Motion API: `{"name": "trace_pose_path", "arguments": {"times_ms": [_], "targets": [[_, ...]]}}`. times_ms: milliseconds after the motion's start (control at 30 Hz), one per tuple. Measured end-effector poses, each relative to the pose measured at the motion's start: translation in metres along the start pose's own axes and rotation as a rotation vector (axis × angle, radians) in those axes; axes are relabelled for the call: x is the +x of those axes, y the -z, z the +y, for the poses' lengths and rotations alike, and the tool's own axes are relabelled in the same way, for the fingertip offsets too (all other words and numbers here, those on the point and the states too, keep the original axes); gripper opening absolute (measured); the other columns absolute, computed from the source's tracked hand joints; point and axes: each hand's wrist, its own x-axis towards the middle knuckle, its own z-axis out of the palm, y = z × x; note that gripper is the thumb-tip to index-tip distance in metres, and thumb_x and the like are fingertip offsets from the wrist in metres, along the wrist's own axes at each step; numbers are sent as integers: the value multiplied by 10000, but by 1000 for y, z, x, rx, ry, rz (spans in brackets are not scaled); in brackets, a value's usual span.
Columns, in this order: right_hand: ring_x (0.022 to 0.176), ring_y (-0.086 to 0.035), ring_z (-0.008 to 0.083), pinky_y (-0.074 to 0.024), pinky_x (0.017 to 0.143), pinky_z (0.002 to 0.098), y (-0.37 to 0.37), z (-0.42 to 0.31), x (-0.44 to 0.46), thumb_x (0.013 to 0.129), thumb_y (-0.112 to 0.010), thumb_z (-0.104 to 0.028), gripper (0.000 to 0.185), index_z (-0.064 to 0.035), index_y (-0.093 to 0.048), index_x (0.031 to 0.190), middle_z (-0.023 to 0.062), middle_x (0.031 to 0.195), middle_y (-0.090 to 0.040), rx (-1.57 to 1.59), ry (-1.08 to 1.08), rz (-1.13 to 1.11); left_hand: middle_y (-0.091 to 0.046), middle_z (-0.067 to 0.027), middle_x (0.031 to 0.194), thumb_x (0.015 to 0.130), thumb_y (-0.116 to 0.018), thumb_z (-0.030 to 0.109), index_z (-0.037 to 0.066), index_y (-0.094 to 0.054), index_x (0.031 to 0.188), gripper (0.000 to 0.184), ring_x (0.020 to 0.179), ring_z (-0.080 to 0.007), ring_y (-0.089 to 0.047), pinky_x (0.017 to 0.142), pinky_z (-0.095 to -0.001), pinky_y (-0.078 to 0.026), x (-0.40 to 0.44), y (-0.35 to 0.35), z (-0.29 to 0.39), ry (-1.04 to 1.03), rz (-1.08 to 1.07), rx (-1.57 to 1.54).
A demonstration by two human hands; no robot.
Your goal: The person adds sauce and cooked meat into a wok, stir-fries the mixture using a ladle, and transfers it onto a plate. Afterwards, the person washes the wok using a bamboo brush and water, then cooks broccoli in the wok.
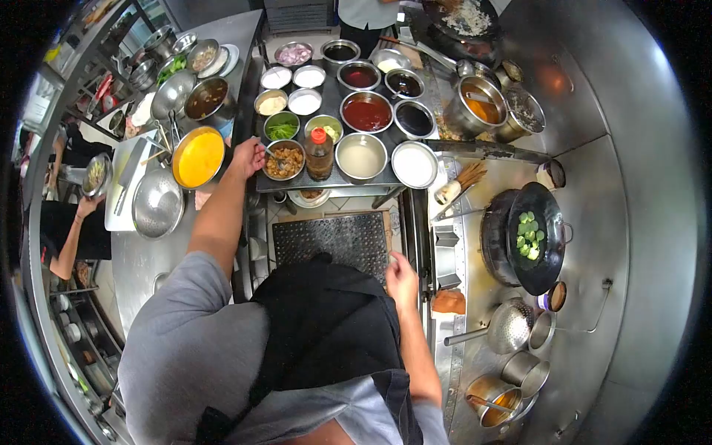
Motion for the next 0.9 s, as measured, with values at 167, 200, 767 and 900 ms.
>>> {"name": "trace_pose_path", "arguments": {"times_ms": [167, 200, 767, 900], "targets": [[800, -671, 256, -528, 770, 361, -99, -83, 100, 892, -635, -131, 308, -51, -673, 1187, 102, 849, -690, 8, 181, -413, -694, -130, 841, 927, -641, 293, 41, -674, 1064, 288, 719, -271, -681, 652, -425, -526, 29, -6, -20, -490, 19, 758], [862, -695, 328, -536, 812, 404, -120, -95, 114, 886, -633, -136, 342, -54, -654, 1218, 135, 897, -711, -99, 261, -410, -692, -131, 849, 949, -618, 272, 43, -677, 1035, 252, 742, -284, -680, 659, -415, -528, 15, -8, -26, -744, -17, 857], [839, -594, 173, -511, 649, 329, -275, -156, 189, 837, -599, -157, 685, -33, -370, 1470, 75, 1009, -625, 343, -249, -715, -707, -143, 981, 987, -530, 171, 66, -689, 1044, 199, 911, -367, -665, 796, -472, -510, -62, 7, -33, -1137, 125, 923], [861, -567, 157, -509, 691, 342, -282, -150, 187, 819, -594, -126, 694, -43, -366, 1469, 54, 1019, -604, 322, -185, -674, -711, -182, 981, 993, -525, 195, 42, -696, 1048, 236, 905, -388, -672, 794, -467, -527, -51, 6, -44, -943, 172, 904]]}}
